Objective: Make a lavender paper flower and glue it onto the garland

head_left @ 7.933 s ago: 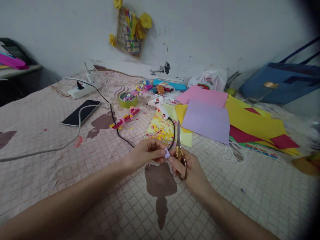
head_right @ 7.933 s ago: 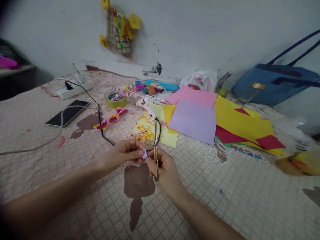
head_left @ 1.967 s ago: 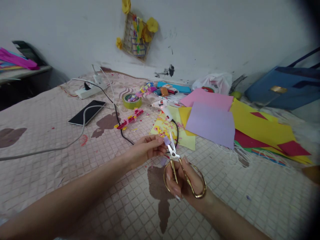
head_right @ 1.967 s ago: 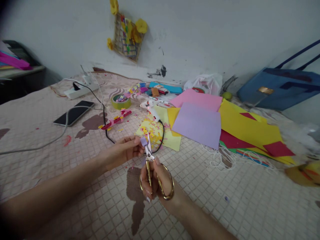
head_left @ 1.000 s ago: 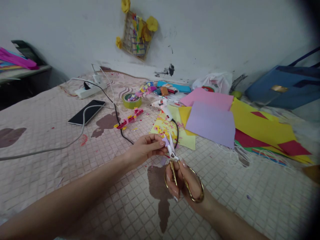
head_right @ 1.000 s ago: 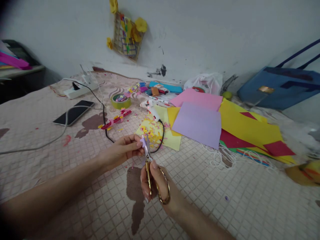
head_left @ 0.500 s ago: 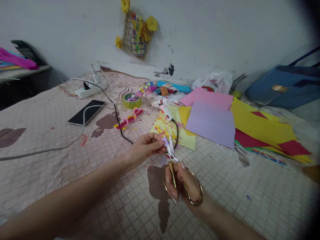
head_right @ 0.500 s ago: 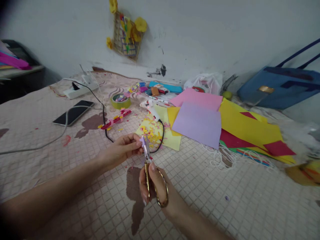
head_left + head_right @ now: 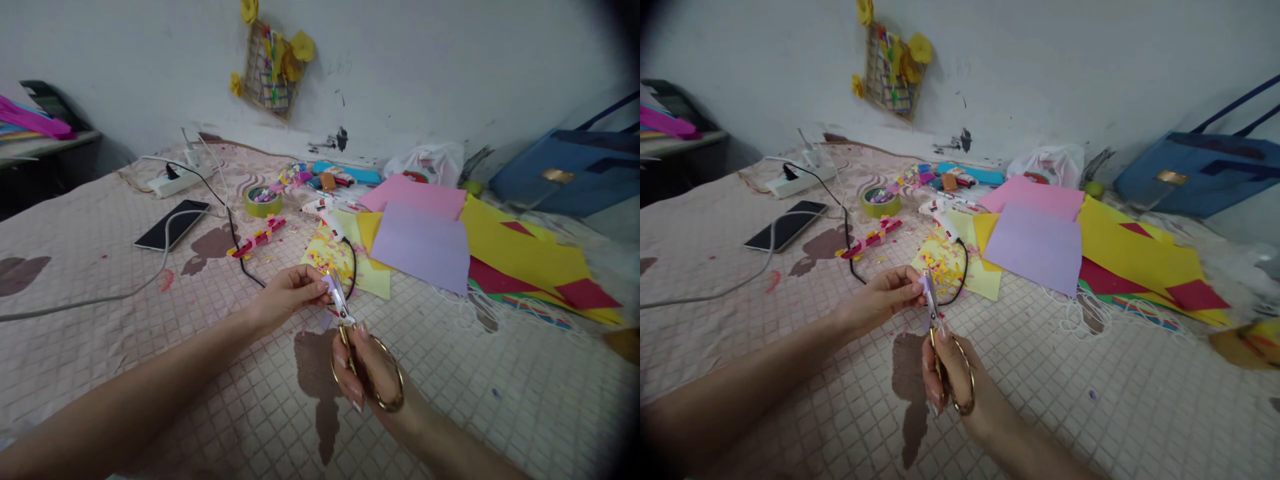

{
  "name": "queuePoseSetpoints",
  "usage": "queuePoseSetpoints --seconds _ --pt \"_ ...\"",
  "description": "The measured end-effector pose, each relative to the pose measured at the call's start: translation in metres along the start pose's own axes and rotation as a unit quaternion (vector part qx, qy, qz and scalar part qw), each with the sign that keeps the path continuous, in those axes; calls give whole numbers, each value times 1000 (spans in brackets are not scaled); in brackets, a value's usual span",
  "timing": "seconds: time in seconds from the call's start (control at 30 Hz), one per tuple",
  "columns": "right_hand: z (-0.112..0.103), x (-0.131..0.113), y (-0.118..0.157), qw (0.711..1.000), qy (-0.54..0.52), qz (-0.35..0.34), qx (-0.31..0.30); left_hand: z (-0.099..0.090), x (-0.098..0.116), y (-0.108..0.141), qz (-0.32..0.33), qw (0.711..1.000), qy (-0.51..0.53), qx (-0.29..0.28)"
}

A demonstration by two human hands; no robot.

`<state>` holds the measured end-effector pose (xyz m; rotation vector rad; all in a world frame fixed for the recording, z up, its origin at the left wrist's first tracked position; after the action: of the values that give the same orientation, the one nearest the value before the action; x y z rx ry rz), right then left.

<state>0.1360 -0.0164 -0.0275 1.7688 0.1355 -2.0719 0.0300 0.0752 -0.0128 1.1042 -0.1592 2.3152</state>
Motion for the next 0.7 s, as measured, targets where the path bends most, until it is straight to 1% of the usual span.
queuePoseSetpoints --seconds 0.13,0.4,0.57,0.7 --pt "1 -2 1 1000 16 6 7 -1 1 0 4 1000 -7 5" --pt "0 2 3 999 40 18 10 -4 3 -2 8 999 -32 -12" --pt "1 0 4 999 44 28 1 -6 4 -3 -2 999 -37 -5" --pt "0 1 3 999 47 26 11 -6 4 -4 -6 999 -38 -5"
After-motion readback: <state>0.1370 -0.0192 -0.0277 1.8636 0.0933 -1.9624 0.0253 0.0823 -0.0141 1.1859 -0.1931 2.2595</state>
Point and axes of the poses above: each hand's wrist, its own y-axis away from the middle knuckle, its own z-axis out of the palm, x = y × z, the point moved 5 cm from there along -y, towards the middle knuckle, and after that the axes turned 14 degrees about y, right-handed, at the moved point
